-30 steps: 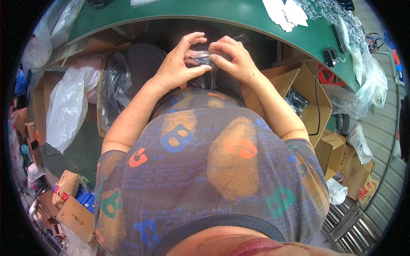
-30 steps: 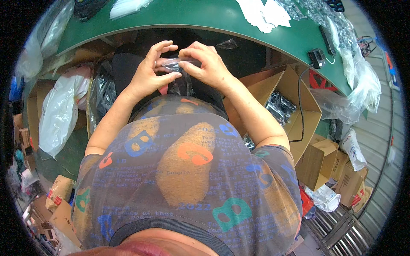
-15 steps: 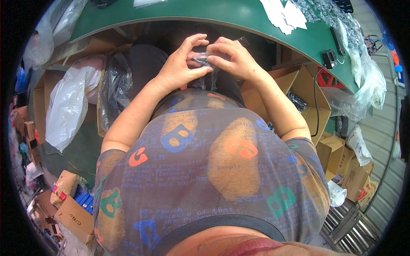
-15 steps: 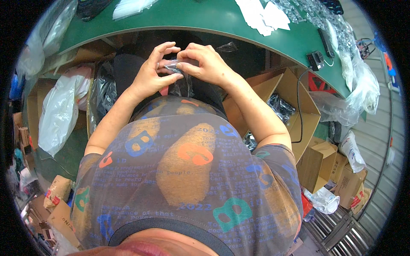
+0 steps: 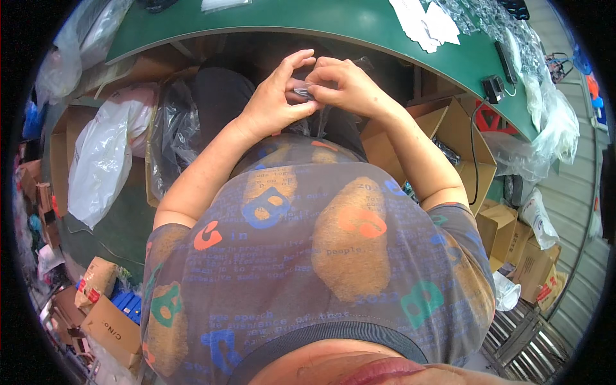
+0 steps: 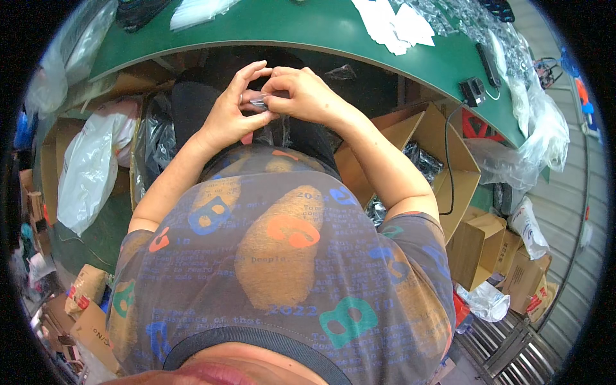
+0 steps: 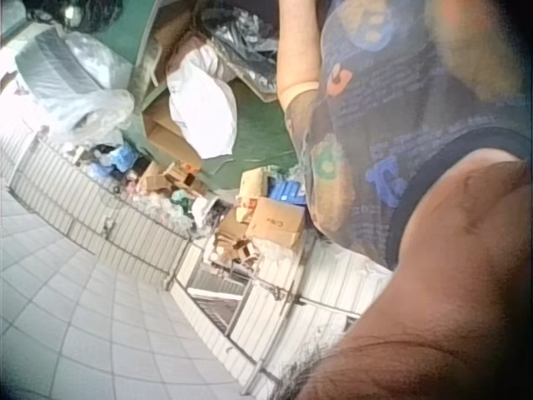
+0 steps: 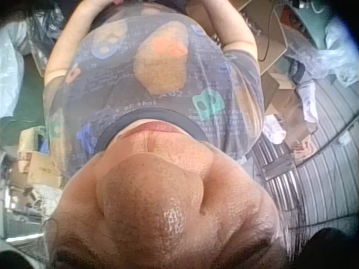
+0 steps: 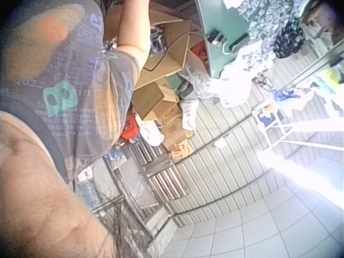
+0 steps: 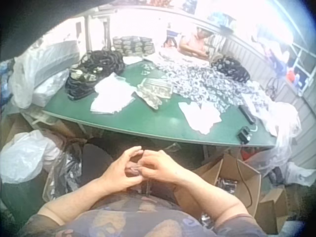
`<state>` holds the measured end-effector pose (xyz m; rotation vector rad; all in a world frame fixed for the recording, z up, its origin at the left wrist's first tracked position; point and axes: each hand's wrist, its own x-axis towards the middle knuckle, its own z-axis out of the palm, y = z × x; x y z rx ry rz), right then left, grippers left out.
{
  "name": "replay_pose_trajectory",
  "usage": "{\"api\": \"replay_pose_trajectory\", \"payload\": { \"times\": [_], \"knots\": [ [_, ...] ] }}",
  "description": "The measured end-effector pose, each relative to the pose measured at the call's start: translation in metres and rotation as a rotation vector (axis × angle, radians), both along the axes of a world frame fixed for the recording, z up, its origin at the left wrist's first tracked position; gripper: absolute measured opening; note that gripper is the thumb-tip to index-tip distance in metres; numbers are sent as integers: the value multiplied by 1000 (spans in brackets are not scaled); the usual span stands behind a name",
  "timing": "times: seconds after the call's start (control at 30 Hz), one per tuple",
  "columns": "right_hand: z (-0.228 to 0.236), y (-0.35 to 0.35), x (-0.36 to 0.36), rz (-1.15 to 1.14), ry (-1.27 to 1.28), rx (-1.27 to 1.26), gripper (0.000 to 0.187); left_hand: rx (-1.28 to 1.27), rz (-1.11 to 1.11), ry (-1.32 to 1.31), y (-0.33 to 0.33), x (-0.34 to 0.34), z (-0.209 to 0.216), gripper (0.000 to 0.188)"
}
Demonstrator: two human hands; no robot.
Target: Packaging swimming goggles into individual plastic zip-lock bags at a warehouse workstation.
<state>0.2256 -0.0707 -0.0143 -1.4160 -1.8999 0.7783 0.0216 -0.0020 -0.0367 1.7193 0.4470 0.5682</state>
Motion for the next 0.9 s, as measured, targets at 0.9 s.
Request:
{"api": "replay_pose_trajectory", "payload": {
  "times": [0.9],
  "knots": [
    [10, 24, -18, 115, -239, 158, 16, 105, 83, 29, -1, 2, -13, 96]
  ]
}}
